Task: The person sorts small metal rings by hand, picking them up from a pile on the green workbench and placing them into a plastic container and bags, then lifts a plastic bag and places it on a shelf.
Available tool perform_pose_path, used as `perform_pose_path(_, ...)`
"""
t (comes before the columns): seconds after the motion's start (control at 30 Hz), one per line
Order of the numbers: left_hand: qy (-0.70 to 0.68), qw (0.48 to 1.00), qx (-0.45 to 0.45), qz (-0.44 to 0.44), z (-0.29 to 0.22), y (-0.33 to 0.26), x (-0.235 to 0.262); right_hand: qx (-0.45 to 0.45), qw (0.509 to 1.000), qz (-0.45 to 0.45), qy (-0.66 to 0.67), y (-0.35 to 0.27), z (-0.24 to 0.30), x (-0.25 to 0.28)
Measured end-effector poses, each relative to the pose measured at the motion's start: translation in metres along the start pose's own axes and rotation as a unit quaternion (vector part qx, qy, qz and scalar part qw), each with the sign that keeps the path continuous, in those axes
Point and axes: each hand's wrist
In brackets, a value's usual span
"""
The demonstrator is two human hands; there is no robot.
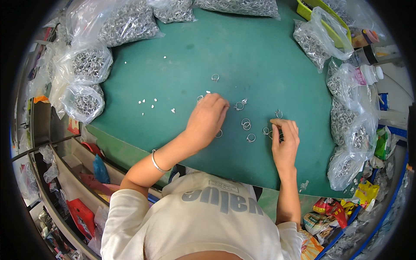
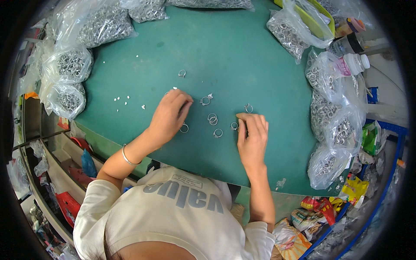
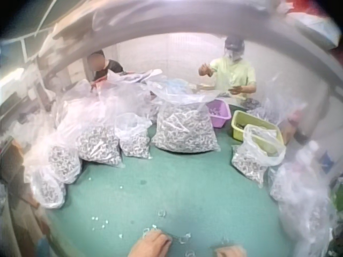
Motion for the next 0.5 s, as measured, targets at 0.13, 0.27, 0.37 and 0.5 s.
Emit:
perform_pose_path(0.13,0.024,1.0,-0.007,-0.003,-0.013,0.0,0.003,0.02,0.997,0.07,-0.027,0.007,0.025,-0.01)
perform_pose_path(0.27,0.052,0.997,-0.051,0.037,-0.02,0.009,-0.004,0.034,0.992,0.12,-0.022,0.008,0.023,-0.022)
perform_pose_path(0.37,0.041,0.997,-0.056,0.043,-0.023,0.007,-0.002,0.025,0.998,0.051,0.01,0.007,0.016,-0.012)
perform_pose_path(0.5,0.006,0.996,-0.053,0.072,-0.035,0.003,-0.012,-0.006,0.999,0.041,0.003,0.003,0.005,-0.007)
Point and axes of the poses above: each hand's wrist, its own y-axis towards the middle knuckle, its own x-axis out of the back of the hand, z = x × y, and after that the axes turned 5 degrees about y, right-handed
